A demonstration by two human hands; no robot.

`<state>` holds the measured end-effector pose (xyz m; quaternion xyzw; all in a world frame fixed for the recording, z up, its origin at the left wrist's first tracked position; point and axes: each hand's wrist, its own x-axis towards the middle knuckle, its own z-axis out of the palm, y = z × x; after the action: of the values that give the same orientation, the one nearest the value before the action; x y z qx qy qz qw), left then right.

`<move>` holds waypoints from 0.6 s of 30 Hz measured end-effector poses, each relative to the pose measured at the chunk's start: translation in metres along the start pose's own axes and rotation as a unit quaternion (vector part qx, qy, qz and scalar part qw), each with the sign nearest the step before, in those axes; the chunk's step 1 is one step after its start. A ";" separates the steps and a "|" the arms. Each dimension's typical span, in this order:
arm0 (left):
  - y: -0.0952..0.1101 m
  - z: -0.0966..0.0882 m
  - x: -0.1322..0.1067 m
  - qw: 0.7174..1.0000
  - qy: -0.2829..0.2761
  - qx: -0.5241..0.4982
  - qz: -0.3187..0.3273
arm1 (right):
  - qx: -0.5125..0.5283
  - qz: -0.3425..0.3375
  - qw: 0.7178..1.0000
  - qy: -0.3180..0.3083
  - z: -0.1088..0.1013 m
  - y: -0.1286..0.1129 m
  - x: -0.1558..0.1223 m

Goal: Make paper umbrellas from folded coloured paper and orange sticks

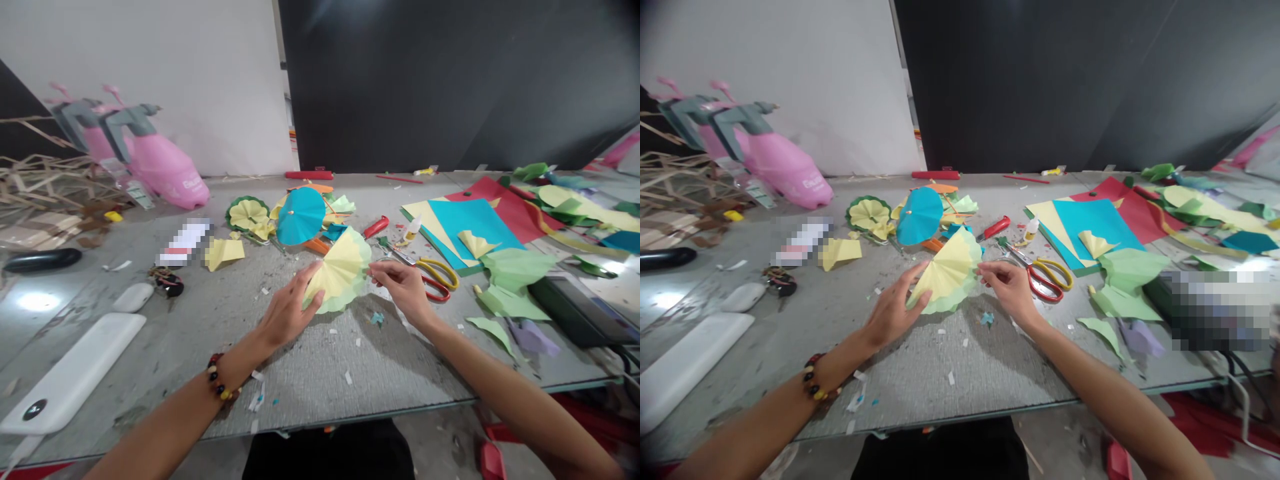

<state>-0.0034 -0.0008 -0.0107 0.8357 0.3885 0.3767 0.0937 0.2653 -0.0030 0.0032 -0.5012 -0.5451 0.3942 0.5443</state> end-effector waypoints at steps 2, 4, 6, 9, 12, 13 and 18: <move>0.001 -0.001 0.001 1.000 0.001 0.002 0.016 | -0.002 0.009 1.000 -0.002 0.001 -0.003 -0.001; 0.002 -0.002 0.002 1.000 -0.006 0.000 0.029 | -0.004 0.010 1.000 -0.003 0.001 -0.006 -0.001; 0.003 -0.002 0.002 0.999 -0.016 -0.005 0.045 | -0.008 0.010 1.000 -0.007 0.002 -0.008 -0.002; 0.002 -0.001 0.002 0.996 -0.032 -0.011 0.081 | -0.015 0.015 1.000 -0.011 0.003 -0.008 -0.002; 0.001 0.000 0.002 0.992 -0.053 0.002 0.111 | -0.014 0.026 1.000 -0.007 0.003 -0.005 -0.002; 0.001 0.000 0.002 0.991 -0.058 0.009 0.116 | -0.013 0.026 1.000 -0.007 0.003 -0.004 -0.002; 0.001 -0.002 0.001 0.990 -0.076 0.012 0.122 | -0.021 0.009 0.999 -0.022 0.003 -0.003 -0.002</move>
<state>-0.0039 -0.0010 -0.0082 0.9040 0.2800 0.3161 0.0664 0.2621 -0.0054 0.0052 -0.5083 -0.5609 0.3985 0.5178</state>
